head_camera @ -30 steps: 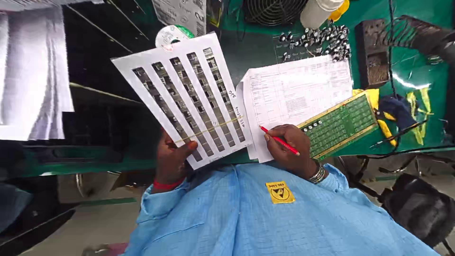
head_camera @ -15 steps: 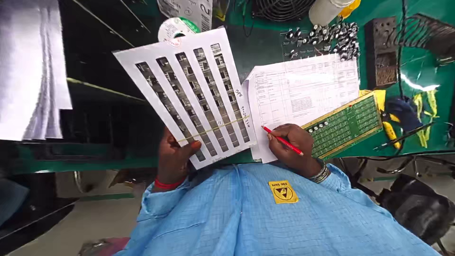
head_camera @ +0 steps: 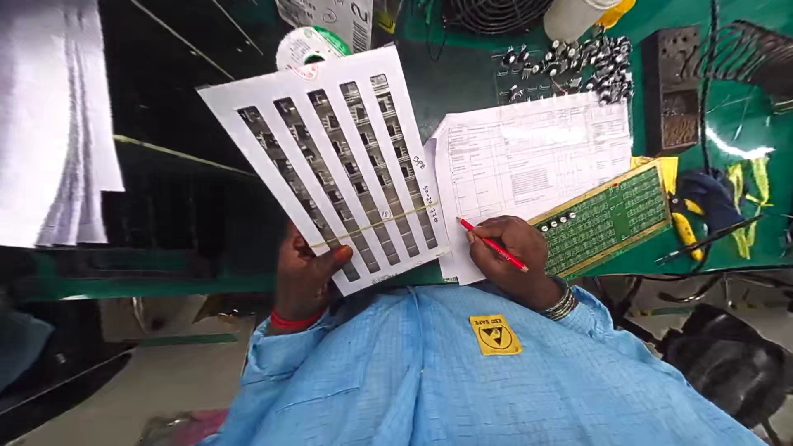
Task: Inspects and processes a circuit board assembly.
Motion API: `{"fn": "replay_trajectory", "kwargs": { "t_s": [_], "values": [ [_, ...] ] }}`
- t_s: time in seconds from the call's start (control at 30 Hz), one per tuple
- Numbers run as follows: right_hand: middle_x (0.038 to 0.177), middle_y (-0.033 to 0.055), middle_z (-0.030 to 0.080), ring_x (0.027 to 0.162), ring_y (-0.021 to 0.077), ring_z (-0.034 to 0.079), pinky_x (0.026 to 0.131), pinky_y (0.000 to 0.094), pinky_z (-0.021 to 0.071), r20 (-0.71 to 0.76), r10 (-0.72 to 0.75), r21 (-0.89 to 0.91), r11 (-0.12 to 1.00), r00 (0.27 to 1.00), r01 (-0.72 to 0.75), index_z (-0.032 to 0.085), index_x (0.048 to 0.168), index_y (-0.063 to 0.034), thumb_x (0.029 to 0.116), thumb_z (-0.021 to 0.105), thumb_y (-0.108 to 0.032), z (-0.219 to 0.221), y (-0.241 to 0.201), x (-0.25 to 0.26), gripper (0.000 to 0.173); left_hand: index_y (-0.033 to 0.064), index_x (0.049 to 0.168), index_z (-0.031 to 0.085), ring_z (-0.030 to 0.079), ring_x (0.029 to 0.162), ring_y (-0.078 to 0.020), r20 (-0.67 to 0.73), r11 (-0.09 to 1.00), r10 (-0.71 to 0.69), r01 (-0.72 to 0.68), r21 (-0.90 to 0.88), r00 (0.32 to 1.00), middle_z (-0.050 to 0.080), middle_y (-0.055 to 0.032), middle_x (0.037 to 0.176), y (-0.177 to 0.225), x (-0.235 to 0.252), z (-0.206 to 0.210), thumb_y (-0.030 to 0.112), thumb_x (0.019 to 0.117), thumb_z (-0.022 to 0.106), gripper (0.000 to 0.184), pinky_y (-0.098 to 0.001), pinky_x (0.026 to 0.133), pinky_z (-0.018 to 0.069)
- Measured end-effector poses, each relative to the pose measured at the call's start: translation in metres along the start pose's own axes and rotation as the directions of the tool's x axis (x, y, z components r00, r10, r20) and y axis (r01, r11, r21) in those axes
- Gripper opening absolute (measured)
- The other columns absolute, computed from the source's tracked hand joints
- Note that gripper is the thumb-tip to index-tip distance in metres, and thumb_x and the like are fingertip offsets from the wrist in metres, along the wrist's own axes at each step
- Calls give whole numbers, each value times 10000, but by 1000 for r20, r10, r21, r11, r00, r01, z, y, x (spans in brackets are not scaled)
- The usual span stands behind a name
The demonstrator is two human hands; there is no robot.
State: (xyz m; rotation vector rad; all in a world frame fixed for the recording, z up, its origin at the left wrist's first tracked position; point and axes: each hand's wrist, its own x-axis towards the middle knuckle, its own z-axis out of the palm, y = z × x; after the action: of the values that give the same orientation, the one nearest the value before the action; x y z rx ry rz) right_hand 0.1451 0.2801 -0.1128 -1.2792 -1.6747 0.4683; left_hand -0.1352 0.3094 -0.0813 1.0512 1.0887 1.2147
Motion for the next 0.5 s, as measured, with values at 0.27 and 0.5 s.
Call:
{"fn": "replay_trajectory", "kwargs": {
  "t_s": [0.27,0.5],
  "values": [
    [825,81,749,800,128,712,753,274,571,4,-3,-48,999,1000,3,721,863,-35,899,665,-109,0,0,0,99,171,1222,503,702,962,-3,-4,1000,-18,18,-10,1000,729,168,1031,1,0,1,142,817,780,491,-215,861,598],
    [828,75,747,800,114,709,769,269,575,-5,6,-12,1000,1000,-6,712,875,-31,905,670,-96,0,0,0,83,188,1229,524,697,979,7,20,1000,7,-7,-14,1000,729,177,1047,0,1,0,118,833,767,470,-211,876,592]
  ]
}}
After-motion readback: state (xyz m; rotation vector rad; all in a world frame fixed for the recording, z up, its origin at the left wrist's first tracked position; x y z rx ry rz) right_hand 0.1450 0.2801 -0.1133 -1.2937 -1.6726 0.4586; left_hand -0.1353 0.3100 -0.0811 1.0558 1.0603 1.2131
